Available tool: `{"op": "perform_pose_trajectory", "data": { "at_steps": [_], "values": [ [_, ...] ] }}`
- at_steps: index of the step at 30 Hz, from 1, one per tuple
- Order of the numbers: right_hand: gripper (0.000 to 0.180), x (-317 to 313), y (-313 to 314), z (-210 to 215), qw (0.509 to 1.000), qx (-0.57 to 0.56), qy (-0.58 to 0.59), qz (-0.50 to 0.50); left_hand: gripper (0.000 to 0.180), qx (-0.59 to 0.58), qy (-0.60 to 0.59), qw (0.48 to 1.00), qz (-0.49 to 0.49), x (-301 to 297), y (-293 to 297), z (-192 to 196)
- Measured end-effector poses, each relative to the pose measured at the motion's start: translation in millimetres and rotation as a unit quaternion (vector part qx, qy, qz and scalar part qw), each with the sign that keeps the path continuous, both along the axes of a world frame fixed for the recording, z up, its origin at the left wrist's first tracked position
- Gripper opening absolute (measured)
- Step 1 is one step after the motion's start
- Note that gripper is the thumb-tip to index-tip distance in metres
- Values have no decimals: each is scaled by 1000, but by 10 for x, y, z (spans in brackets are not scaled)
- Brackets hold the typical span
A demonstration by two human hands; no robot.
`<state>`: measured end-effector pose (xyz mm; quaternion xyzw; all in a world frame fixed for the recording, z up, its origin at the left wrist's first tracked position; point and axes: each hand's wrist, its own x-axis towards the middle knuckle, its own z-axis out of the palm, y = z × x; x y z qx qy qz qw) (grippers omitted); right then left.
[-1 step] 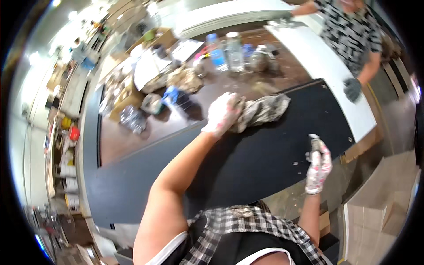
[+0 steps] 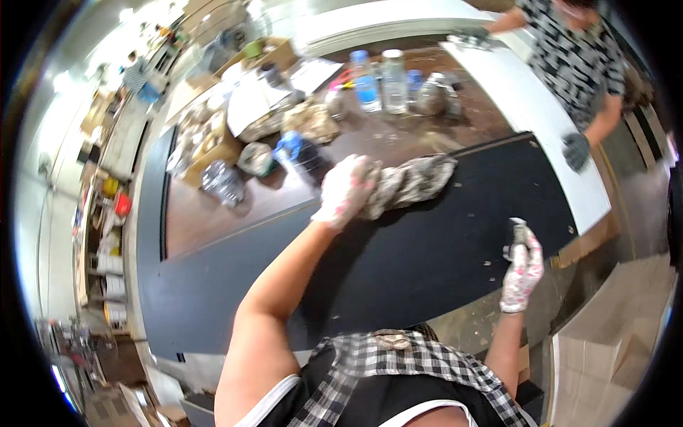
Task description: The person wipes a large black wood panel with a cloth and a handheld scraper, clearing the surface and edges.
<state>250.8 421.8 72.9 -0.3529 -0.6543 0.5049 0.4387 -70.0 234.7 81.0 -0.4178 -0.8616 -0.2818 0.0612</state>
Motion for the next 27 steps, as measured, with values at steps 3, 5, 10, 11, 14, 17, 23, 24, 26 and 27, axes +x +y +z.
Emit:
{"op": "perform_pose_trajectory", "data": {
  "at_steps": [3, 5, 10, 11, 14, 17, 23, 24, 26, 27],
  "values": [
    [32, 51, 136, -116, 999, 1, -41, -11, 22, 53, -27, 995, 83, -245, -1685, 60],
    [33, 35, 221, -186, 998, 18, -50, -21, 23, 55, -14, 983, 177, -425, -2686, -4],
    [35, 53, 484, -349, 998, 13, -67, -13, 24, -46, 62, 920, 385, -708, -5022, 124],
    [36, 70, 528, -370, 996, 11, -82, -30, 21, -96, 128, 884, 439, -706, -5224, 283],
    [34, -35, 528, -368, 997, 14, -66, -28, 37, -53, 246, 890, 380, -702, -6131, 559],
    [36, 197, 645, -363, 996, 28, -74, -45, 49, 48, 91, 954, 283, -321, -4727, 806],
    [30, -74, 260, -163, 996, 28, -66, -54, 56, -167, 79, 971, 151, 49, -4314, 151],
    [30, -11, 323, -228, 998, 36, -34, -36, 55, -147, 31, 980, 127, 9, -4260, 141],
    [30, -65, 255, -198, 998, 34, -17, -41, 56, -47, 15, 990, 133, 57, -4003, -40],
    [29, -99, 172, -140, 999, 25, -16, -35, 55, -43, 18, 993, 109, 73, -3703, -18]
  ]
}}
